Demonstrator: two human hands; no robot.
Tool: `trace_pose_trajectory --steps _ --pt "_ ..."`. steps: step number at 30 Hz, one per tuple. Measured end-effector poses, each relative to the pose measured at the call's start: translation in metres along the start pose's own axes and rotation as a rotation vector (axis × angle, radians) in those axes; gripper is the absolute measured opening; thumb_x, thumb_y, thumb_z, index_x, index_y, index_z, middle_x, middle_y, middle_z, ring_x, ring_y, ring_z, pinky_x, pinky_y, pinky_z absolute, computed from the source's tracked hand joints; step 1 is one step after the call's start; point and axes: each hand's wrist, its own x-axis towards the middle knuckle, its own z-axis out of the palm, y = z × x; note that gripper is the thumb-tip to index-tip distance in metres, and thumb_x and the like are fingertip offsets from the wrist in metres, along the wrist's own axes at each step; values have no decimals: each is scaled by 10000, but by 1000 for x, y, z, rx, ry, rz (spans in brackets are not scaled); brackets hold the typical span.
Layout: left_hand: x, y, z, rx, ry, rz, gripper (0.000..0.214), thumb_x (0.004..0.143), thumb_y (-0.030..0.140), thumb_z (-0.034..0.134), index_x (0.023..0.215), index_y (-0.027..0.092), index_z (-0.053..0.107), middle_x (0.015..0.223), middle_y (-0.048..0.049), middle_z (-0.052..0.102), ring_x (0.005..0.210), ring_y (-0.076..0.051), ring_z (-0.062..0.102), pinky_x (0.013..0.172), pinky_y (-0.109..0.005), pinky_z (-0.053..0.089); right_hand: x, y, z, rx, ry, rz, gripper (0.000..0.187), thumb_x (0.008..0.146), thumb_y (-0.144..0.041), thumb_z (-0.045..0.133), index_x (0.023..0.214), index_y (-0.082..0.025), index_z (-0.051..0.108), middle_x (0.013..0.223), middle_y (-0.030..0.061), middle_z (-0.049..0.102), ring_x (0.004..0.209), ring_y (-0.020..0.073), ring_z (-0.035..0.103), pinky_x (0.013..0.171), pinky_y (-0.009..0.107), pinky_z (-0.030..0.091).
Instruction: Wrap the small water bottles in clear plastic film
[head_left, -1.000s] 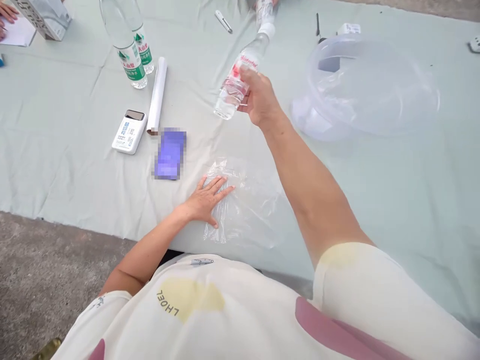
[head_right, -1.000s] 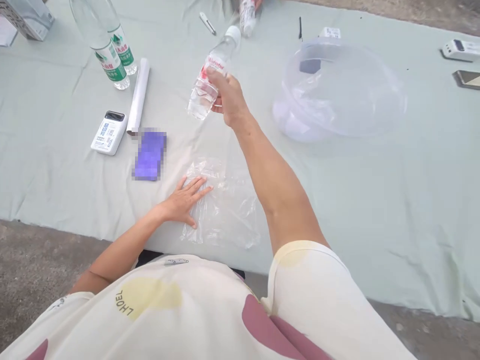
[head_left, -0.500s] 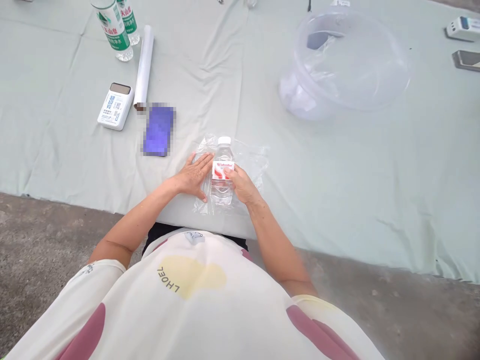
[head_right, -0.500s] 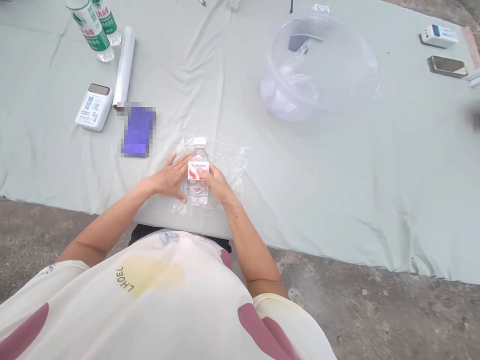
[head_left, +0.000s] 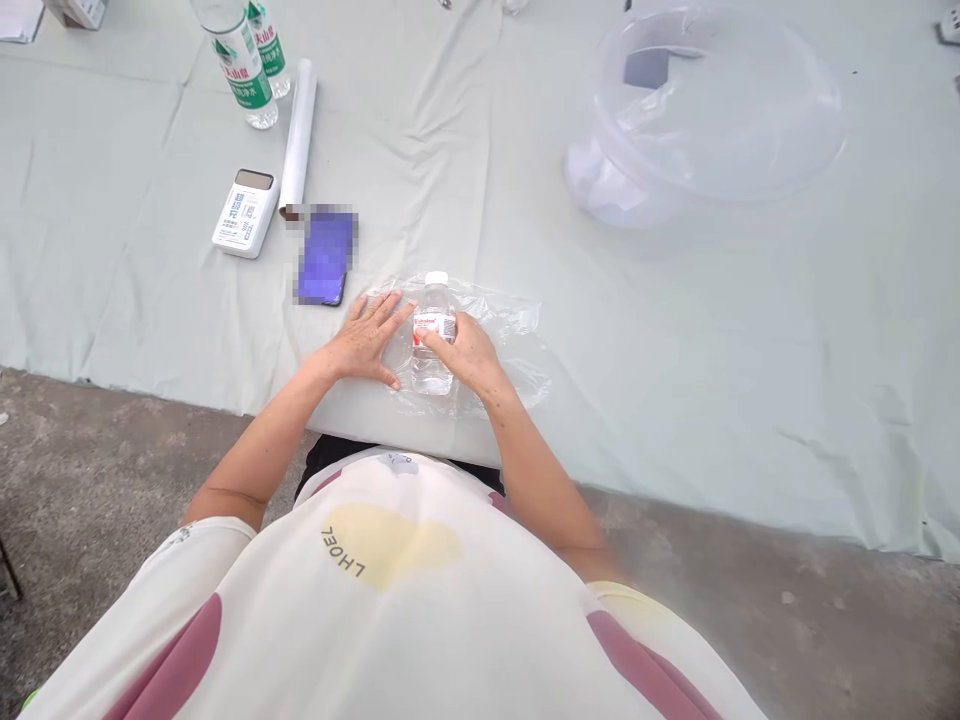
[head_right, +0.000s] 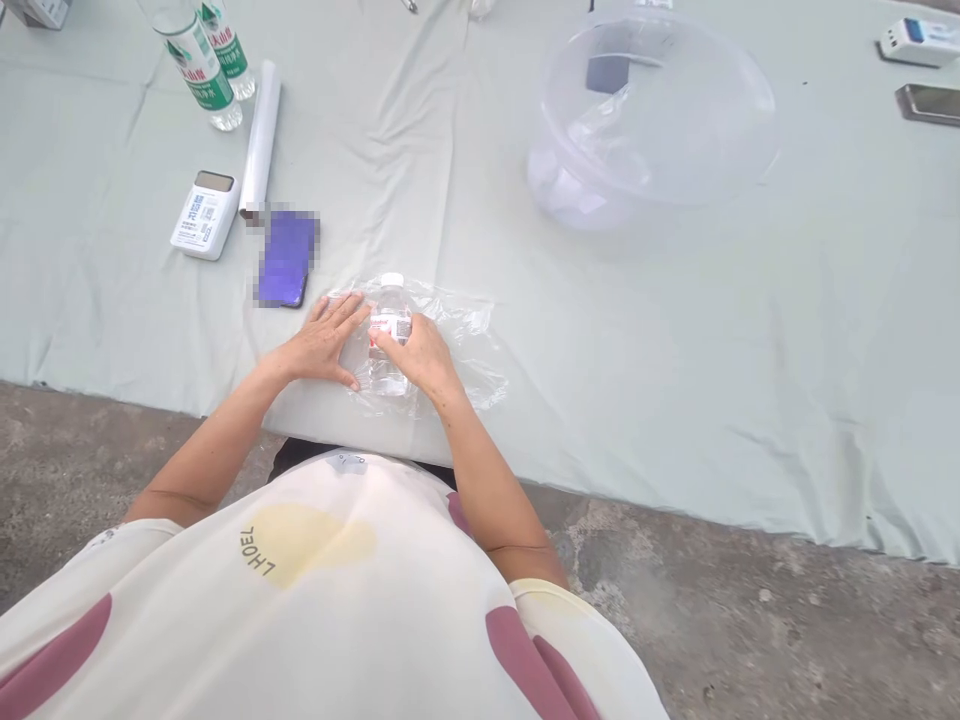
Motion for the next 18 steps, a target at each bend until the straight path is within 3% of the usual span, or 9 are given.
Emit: trace_pose_trajectory --steps 6,9,12,14,16,18 --pt "-23 -3 -17 30 -2 -126 1231 605 590 830 1580 249 159 1664 -177 66 1529 -393 45 1192 -607 12 -3 -12 3 -136 3 8 619 777 -760 525 1018 -190 551 1117 138 610 1001 302 600 793 423 488" --pt "-39 11 -19 -44 122 -165 1007 745 530 748 1558 258 220 1642 -150 200 1519 -348 164 1198 -555 159 -5 -19 5 -192 -11 24 652 802 -775 480 1056 -177 538 1180 171 572 1043 325 594 821 441 483" --pt "-50 29 -9 -136 325 -332 586 897 445 585 1412 193 461 1416 -151 527 1337 -294 471 1088 -456 389 -6 -23 8 -230 -31 47 670 809 -794 454 1057 -176 531 1203 177 546 926 301 624 769 437 494" --pt "-54 41 2 -193 374 -474 398 935 452 516 1193 167 623 1178 -136 647 1143 -279 589 982 -425 465 -6 -24 10 -248 -29 56 656 810 -790 463 1046 -182 534 1200 166 544 852 272 626 754 439 498" --pt "-54 52 11 -255 355 -539 389 950 491 480 1052 171 675 1047 -118 664 1036 -266 615 914 -405 488 -6 -23 10 -240 -23 46 633 822 -775 465 1046 -188 546 1178 156 559 861 264 622 770 439 501" --pt "-52 63 18 -301 343 -545 412 955 517 465 1065 180 675 1025 -105 662 1012 -256 616 884 -390 491 -7 -22 8 -198 -21 12 645 840 -770 440 1097 -191 561 1178 154 579 955 280 616 812 441 503"
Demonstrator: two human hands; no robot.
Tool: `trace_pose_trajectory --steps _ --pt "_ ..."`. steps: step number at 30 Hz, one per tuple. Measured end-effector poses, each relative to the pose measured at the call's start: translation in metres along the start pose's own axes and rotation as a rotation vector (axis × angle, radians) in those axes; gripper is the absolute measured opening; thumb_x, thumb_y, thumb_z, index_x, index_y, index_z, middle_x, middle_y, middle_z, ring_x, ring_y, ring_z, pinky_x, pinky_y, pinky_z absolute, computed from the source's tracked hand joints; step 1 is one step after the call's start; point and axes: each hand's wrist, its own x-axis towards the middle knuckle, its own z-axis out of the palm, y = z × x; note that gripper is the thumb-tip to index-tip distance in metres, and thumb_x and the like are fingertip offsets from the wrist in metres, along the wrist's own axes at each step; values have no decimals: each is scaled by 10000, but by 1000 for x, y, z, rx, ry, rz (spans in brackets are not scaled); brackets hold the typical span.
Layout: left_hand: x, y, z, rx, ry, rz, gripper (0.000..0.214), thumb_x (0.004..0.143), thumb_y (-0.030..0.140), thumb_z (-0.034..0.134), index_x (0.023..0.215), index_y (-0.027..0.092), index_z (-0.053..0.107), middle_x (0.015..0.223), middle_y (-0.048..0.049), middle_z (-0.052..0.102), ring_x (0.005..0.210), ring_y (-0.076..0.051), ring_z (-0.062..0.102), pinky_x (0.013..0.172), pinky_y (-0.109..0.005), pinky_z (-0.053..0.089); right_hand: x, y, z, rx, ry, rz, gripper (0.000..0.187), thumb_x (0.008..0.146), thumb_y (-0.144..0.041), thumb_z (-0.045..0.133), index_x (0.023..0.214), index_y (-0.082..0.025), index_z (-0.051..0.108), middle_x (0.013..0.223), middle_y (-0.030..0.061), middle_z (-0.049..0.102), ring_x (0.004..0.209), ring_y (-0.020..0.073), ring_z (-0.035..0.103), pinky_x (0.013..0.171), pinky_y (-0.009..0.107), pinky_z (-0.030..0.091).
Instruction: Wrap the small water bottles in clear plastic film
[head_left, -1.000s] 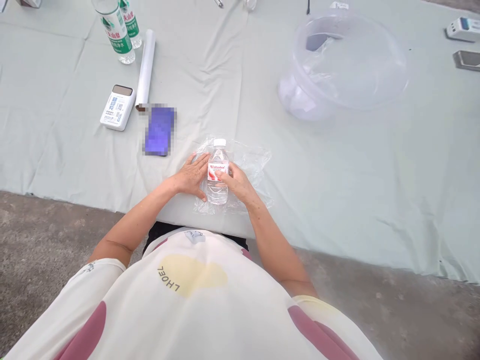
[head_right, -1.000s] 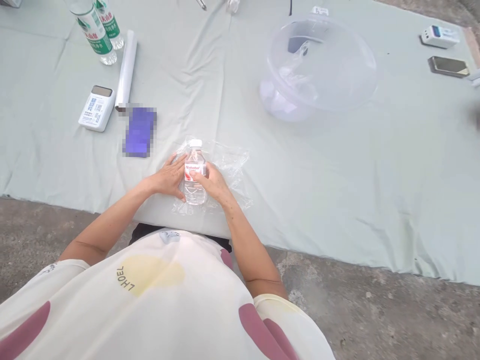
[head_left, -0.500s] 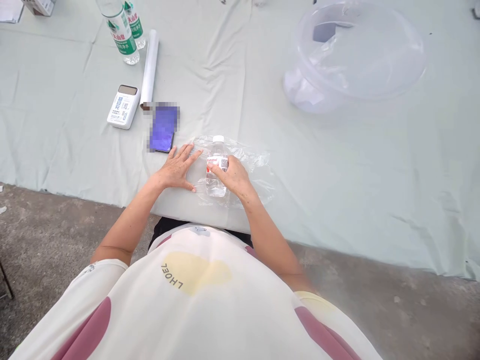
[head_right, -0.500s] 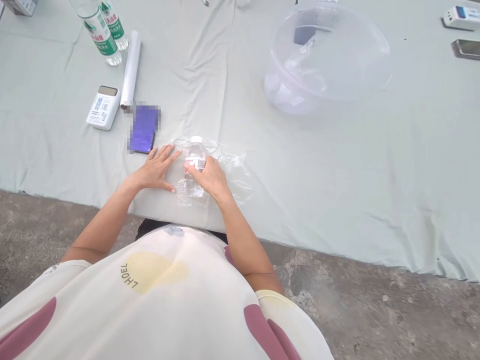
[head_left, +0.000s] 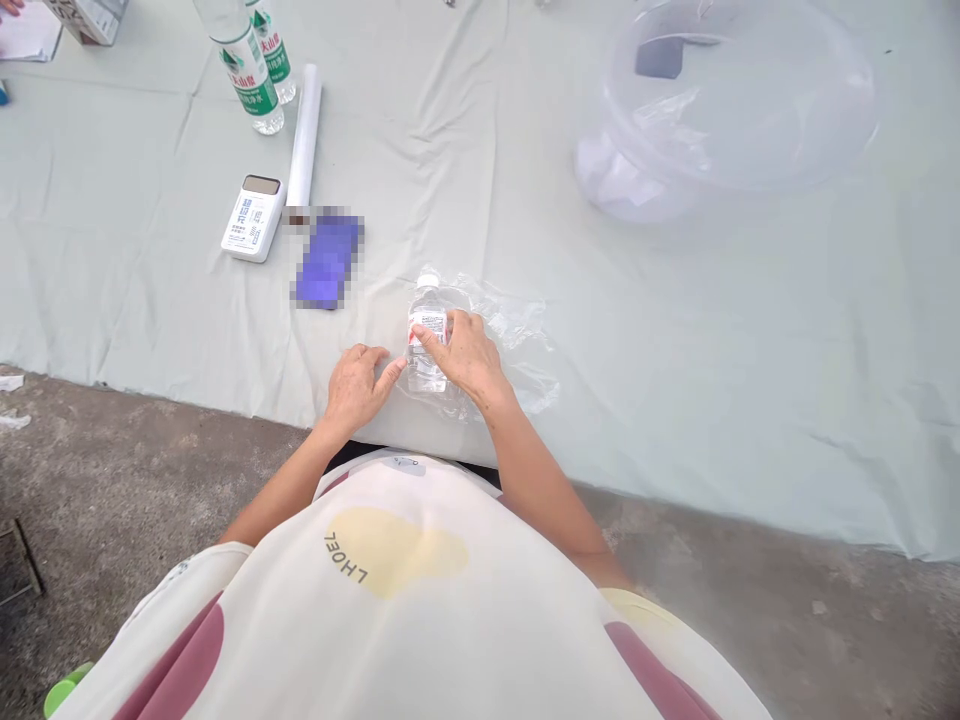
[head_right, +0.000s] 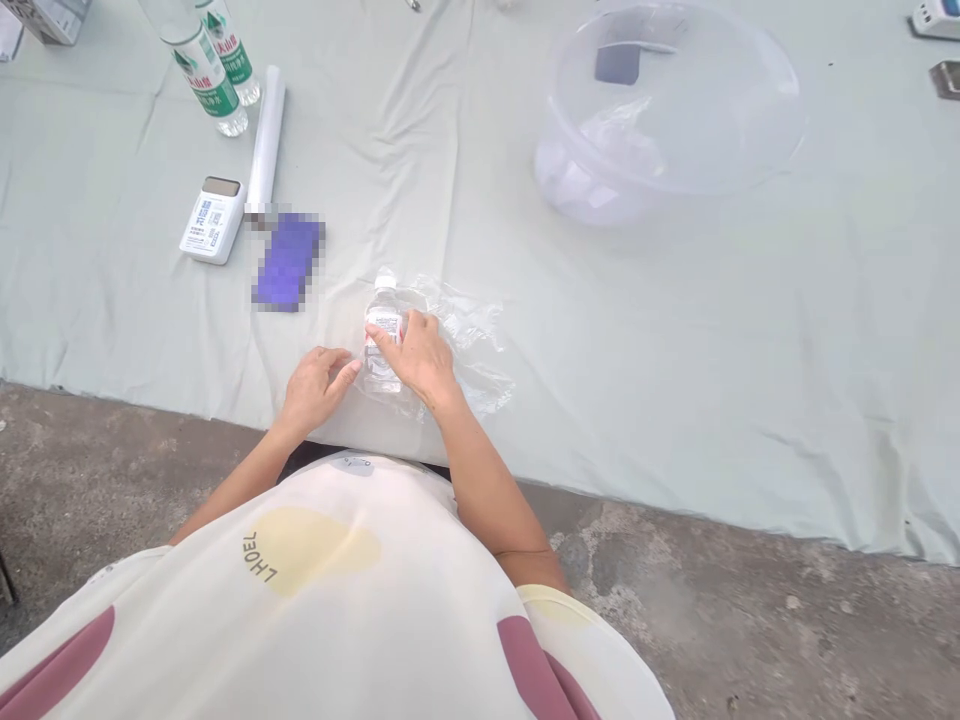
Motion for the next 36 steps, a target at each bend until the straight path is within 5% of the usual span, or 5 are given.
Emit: trace_pose_trajectory --steps 7,15,19,27,36 --pt "-6 30 18 6 54 1 548 833 564 649 1215 181 561 1144 -105 664 1098 -280 598 904 -400 472 -12 33 -29 120 79 -1 609 905 -609 459 1388 -243 511 1414 109 543 1018 253 653 965 459 481" --pt "-6 48 20 -43 18 -98 434 810 446 652 1151 212 521 1114 -92 672 1036 -276 638 810 -387 499 -15 122 -95 -54 425 325 488 878 -399 513 1309 -181 578 1441 169 519 1318 341 503 1087 560 396" --pt "-6 47 13 -138 -6 -117 415 809 415 631 1155 208 531 1139 -92 681 1010 -270 648 791 -397 507 -7 97 -98 78 523 29 407 892 -358 481 1253 -212 600 1358 133 574 1124 283 621 936 489 525" --pt "-3 40 -1 -190 37 -33 395 805 313 624 1190 246 567 1141 -32 696 1006 -234 647 854 -378 526 61 8 -62 -117 140 -538 531 858 -101 442 1332 -297 578 1451 40 503 893 193 629 841 405 521" --pt "-16 27 30 15 273 210 429 850 272 637 1264 203 551 1297 -129 605 1212 -266 566 1003 -419 489 86 53 -65 -87 210 -555 274 890 -196 473 941 -227 741 1032 61 676 818 192 603 789 348 478"
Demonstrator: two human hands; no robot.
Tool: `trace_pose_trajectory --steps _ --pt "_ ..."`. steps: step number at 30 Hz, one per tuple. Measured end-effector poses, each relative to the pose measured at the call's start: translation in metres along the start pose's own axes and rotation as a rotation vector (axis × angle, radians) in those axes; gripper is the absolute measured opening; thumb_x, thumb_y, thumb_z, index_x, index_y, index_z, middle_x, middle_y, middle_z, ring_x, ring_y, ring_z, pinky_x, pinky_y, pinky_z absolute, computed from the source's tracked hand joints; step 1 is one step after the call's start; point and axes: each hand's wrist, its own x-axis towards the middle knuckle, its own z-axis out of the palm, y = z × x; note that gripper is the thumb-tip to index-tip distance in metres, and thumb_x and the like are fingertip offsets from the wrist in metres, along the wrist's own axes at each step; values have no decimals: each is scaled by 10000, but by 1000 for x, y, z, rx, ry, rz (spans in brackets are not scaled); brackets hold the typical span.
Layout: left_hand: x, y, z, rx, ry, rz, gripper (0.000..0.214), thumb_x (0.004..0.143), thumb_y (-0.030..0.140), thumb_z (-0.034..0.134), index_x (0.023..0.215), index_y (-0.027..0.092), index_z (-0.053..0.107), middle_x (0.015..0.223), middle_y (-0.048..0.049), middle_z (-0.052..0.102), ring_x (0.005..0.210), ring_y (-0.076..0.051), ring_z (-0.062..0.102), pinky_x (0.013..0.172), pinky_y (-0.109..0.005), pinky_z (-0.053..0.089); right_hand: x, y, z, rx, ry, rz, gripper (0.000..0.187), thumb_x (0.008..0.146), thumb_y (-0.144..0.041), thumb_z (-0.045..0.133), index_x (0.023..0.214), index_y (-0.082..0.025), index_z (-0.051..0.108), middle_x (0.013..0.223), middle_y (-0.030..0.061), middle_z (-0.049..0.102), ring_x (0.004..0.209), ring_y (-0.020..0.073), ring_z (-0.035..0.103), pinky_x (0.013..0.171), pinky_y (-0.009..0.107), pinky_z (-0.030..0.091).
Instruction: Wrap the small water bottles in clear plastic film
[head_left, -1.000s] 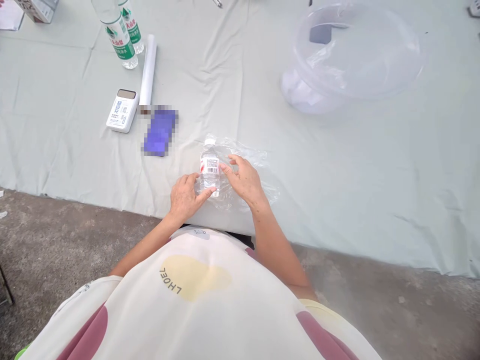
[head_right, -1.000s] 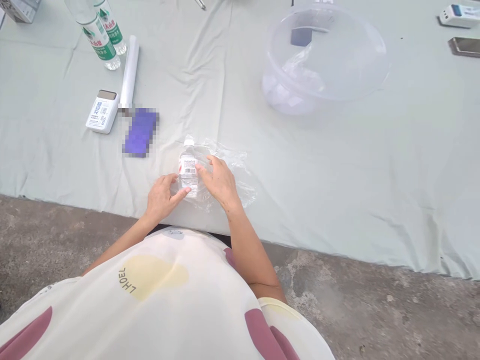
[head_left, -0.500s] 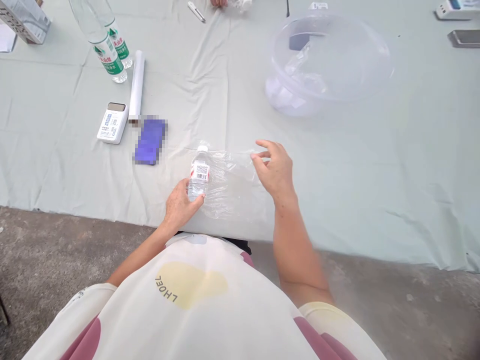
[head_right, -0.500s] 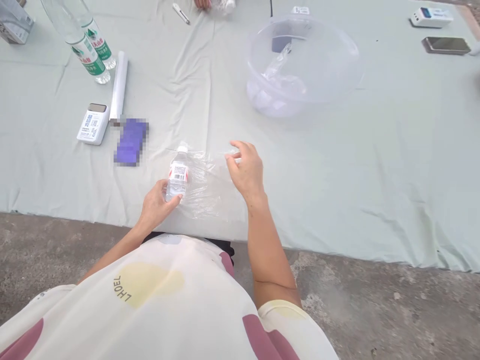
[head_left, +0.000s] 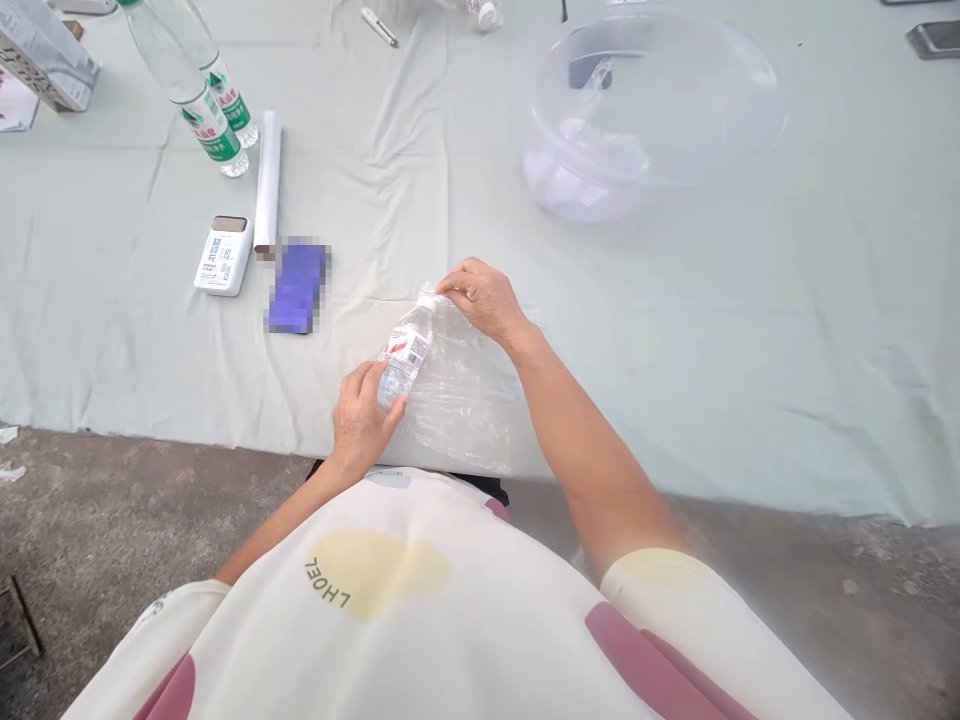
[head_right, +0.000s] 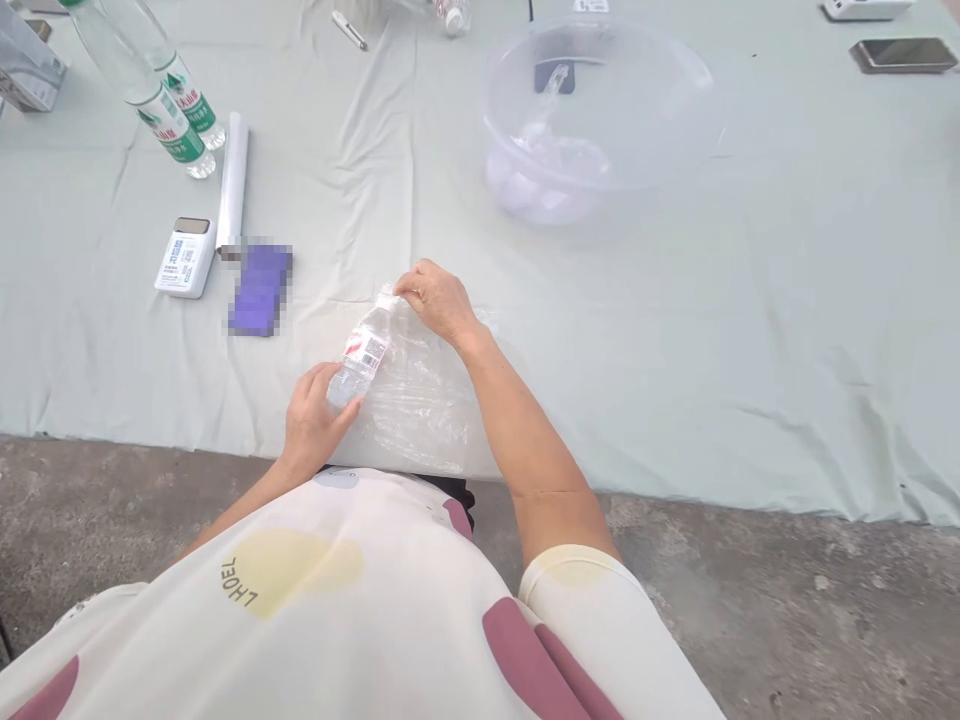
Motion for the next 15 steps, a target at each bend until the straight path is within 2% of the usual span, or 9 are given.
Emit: trace_pose_trajectory --steps 4,8,11,15 --pt "-6 -1 11 88 23 94 363 904 301 577 1259 225 589 1313 -145 587 1186 -286 564 941 -439 508 -25 14 3 -24 -38 18 322 902 -193 430 997 -242 734 1057 46 702 947 207 622 847 351 486" --pt "-8 -1 18 145 -7 156 336 923 366 566 1221 232 645 1296 -143 623 1171 -309 573 964 -465 475 -48 10 7 -103 -47 23 423 890 -151 394 1198 -208 679 1243 78 665 1131 250 566 949 404 463" --pt "-10 -1 22 182 -79 212 339 938 394 543 1219 248 664 1291 -130 650 1143 -311 593 970 -478 456 -66 4 13 -173 -65 65 456 911 -194 418 1330 -192 597 1433 113 535 1277 296 471 1019 472 421" --pt "-13 -2 21 207 -172 332 372 957 382 505 1290 276 634 1339 -93 642 1145 -301 599 956 -471 447 -84 7 20 -221 -124 55 433 953 -363 462 1340 -214 587 1560 115 393 1457 337 278 1125 564 289"
